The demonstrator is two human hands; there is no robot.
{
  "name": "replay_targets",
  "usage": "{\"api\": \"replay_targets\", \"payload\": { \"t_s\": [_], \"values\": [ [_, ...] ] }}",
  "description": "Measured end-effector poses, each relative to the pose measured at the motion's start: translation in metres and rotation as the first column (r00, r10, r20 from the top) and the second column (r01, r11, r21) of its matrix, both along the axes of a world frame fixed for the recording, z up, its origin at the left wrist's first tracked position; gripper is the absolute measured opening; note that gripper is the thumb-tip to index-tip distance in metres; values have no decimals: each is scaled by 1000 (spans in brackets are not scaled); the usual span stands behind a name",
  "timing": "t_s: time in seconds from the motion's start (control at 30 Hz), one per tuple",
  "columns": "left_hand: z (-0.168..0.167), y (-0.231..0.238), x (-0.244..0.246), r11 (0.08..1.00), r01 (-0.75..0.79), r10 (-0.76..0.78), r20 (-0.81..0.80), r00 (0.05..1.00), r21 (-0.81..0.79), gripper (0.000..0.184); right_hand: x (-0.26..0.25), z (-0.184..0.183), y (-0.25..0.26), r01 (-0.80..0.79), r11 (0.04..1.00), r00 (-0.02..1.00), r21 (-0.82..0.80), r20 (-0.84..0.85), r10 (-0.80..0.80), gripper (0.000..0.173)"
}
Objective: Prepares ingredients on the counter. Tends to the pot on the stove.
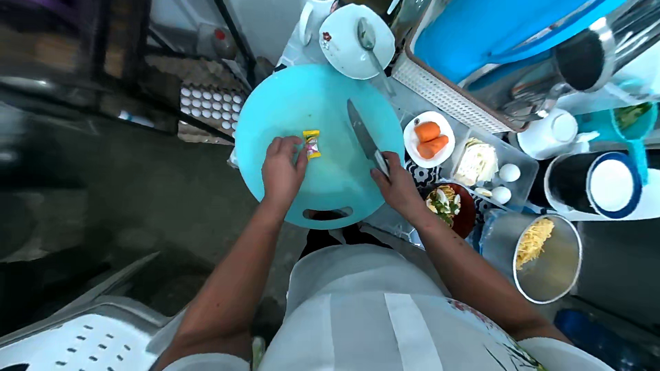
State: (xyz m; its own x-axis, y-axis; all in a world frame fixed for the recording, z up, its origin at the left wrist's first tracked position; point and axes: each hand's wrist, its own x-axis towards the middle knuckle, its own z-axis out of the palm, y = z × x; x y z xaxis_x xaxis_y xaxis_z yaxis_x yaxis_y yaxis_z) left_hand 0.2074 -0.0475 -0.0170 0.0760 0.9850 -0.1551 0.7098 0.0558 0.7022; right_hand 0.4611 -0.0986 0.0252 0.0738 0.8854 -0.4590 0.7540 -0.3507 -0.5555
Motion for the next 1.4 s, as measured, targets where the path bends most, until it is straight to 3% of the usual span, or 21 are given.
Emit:
{"api": "replay_targets", "payload": {
  "t_s": [0.1,0.23,0.33,0.43,0.63,0.73,0.83,0.9,0.97,1.07,1.23,1.33,1.4],
  "values": [
    [-14,-14,0,983,37,-24,-74,997,179,32,0,3,-19,-20,996,994,87,-104,29,40],
    [-34,-14,11,945,3,65,-195,979,327,45,-14,7,-26,-188,977,982,96,14,188,39],
    [-33,-4,17,971,-5,55,-201,978,240,29,-19,10,-19,-276,954,960,118,74,268,55],
    [-29,1,18,983,-15,46,-165,985,183,21,-20,16,-12,-293,944,954,152,119,277,58],
    [-19,10,19,995,-56,70,-171,983,88,37,-23,5,-4,-168,981,969,95,201,147,65],
    [-14,16,27,999,-37,41,-146,988,33,23,-22,-11,-1,-145,988,960,61,251,126,68],
    [-10,19,36,1000,21,-19,-160,987,7,20,-25,-16,0,-243,930,942,276,297,157,64],
    [-5,20,41,999,45,-47,-159,986,-18,21,-31,-13,7,-285,887,943,362,273,191,49],
    [-1,20,45,997,61,-66,-123,990,-44,26,-39,-10,17,-275,916,950,292,226,214,34],
    [-4,22,48,990,114,-125,-131,984,-88,46,-49,-23,31,-282,937,935,204,279,221,41],
    [-1,38,51,971,199,-215,-117,970,-134,46,-63,-44,42,-325,899,908,293,363,210,38],
    [3,50,49,956,250,-267,-105,958,-157,70,-66,-45,44,-331,887,906,322,369,204,40],
    [11,57,47,930,295,-327,-124,937,-220,68,-66,-46,44,-331,885,908,328,365,204,37]
  ]
}}
